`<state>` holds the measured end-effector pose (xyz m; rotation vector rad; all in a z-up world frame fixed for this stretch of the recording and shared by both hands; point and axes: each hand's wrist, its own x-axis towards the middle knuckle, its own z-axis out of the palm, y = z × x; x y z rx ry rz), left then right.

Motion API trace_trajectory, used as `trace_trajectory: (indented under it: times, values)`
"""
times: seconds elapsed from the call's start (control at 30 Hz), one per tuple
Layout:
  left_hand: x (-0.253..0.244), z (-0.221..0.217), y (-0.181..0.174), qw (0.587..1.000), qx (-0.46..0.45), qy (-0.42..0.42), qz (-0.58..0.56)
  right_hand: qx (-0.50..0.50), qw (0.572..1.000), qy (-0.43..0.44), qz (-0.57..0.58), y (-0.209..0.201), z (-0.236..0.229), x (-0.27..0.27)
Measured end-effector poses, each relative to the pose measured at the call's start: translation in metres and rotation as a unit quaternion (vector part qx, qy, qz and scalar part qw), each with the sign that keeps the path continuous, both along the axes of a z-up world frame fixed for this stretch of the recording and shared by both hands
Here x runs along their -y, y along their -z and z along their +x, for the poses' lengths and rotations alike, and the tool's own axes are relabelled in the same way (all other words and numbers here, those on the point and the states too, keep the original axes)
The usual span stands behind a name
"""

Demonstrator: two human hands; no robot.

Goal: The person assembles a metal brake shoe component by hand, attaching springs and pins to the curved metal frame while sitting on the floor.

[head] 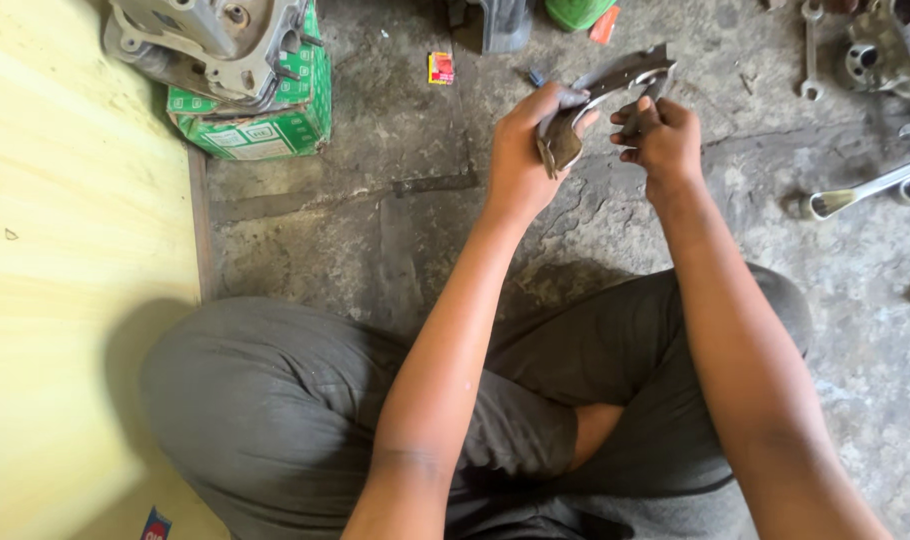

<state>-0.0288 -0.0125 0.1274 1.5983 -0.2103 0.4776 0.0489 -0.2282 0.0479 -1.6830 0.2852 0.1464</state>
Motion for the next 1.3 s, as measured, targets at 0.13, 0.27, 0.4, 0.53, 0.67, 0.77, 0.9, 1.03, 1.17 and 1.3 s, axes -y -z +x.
trace_trajectory:
  times: [0.13,0.27,0.4,0.53,0.67,0.77,0.9,1.03,1.17,1.3]
  values:
    - [-0.001,0.003,-0.001,0.999,0.031,-0.014,0.033,-0.022,1.0,0.005,0.011,-0.005,0.003,0.004]
    - [-0.003,0.003,0.001,0.998,0.055,-0.01,0.034,-0.016,1.0,-0.005,-0.019,-0.007,0.001,-0.001]
    - [-0.003,0.005,0.004,0.997,0.06,-0.014,0.054,-0.005,0.999,-0.012,-0.04,-0.01,-0.002,-0.005]
    - [-0.004,0.004,0.005,0.997,0.05,-0.014,0.064,0.005,0.998,-0.013,-0.057,-0.015,-0.005,-0.011]
    - [-0.002,0.006,0.011,0.995,0.034,-0.026,0.091,0.019,0.997,-0.01,-0.068,-0.018,-0.006,-0.013]
    - [-0.003,0.011,0.023,0.992,0.011,-0.045,0.118,0.037,0.996,0.003,-0.085,-0.013,-0.007,-0.012]
    - [-0.002,0.02,0.049,0.992,-0.054,-0.052,0.097,0.025,0.994,0.009,-0.105,-0.004,-0.006,-0.01]
    - [-0.005,0.028,0.077,0.979,-0.171,-0.062,0.091,0.05,0.987,-0.016,-0.152,0.003,-0.002,-0.02]
    - [-0.01,0.024,0.114,0.965,-0.235,-0.07,0.092,0.114,0.974,-0.054,-0.19,0.006,-0.011,-0.026]
    - [-0.013,0.023,0.154,0.953,-0.25,-0.126,0.113,0.116,0.927,-0.102,-0.341,0.012,-0.021,-0.029]
